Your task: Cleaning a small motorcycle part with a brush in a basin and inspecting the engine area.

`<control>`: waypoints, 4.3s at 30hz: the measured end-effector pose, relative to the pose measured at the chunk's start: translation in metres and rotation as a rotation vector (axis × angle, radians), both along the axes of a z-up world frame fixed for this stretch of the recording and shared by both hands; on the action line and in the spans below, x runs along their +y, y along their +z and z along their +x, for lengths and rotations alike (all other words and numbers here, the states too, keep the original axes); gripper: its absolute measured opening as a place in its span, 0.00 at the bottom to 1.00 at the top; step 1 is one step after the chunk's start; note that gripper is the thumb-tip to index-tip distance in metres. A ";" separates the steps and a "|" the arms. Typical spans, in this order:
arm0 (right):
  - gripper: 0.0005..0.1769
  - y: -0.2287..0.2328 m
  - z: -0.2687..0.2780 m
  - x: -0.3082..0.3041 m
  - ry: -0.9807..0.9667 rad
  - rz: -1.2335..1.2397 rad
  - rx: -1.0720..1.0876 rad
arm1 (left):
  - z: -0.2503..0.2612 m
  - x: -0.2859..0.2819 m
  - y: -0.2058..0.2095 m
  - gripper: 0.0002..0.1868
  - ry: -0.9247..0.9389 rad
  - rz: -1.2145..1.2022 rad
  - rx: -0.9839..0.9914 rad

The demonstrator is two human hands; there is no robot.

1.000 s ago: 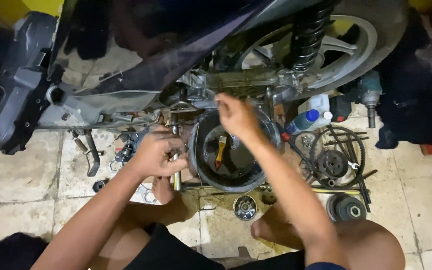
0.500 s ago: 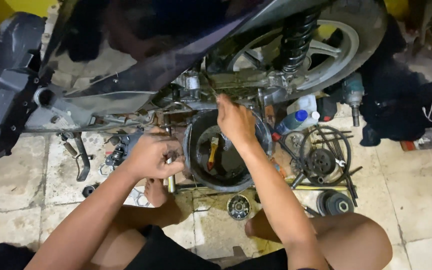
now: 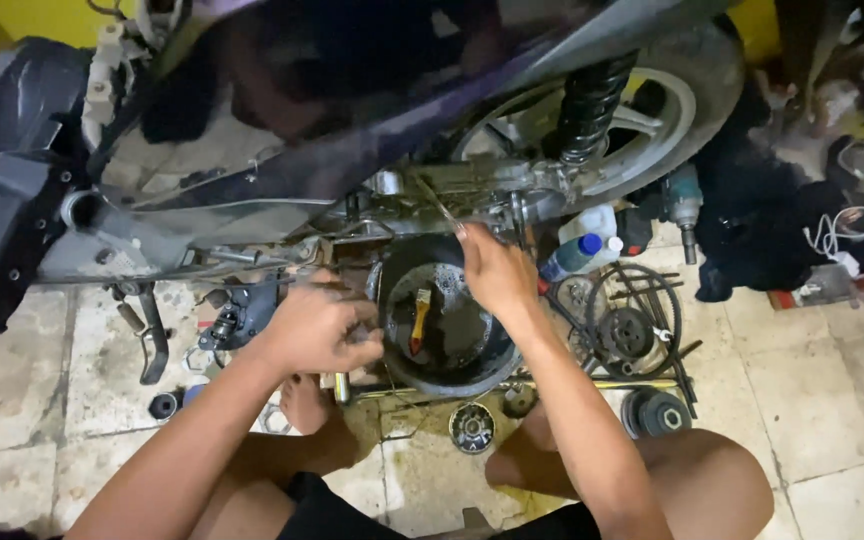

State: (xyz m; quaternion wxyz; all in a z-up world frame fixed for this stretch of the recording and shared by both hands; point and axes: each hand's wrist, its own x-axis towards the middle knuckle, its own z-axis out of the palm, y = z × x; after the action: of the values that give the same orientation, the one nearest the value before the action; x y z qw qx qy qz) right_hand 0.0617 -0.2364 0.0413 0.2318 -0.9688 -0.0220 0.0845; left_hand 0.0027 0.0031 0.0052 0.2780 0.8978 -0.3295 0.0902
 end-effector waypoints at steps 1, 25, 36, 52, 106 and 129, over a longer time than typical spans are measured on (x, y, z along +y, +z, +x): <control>0.20 0.000 -0.002 -0.001 -0.013 0.000 0.035 | 0.000 -0.002 0.001 0.16 0.018 0.023 -0.003; 0.23 0.015 0.008 -0.026 0.051 -0.023 0.175 | -0.007 -0.010 0.011 0.15 0.022 0.054 -0.024; 0.21 0.026 0.020 -0.040 0.063 -0.071 0.219 | -0.012 -0.017 0.025 0.16 0.014 -0.001 0.009; 0.22 0.023 0.010 -0.046 0.105 -0.153 0.266 | -0.005 -0.008 0.004 0.18 0.008 0.101 -0.014; 0.25 0.034 0.017 -0.072 -0.130 -0.323 0.186 | 0.030 -0.050 0.040 0.32 0.314 0.282 -0.217; 0.27 0.058 0.055 -0.074 -0.106 -0.142 0.206 | 0.036 -0.048 0.033 0.31 0.335 0.334 -0.140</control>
State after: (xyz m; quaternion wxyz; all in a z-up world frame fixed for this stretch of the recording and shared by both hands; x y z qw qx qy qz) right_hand 0.1169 -0.3107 0.0998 0.1680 -0.9688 0.0591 0.1723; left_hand 0.0387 -0.0452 0.0383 0.0836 0.9650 -0.2048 0.1411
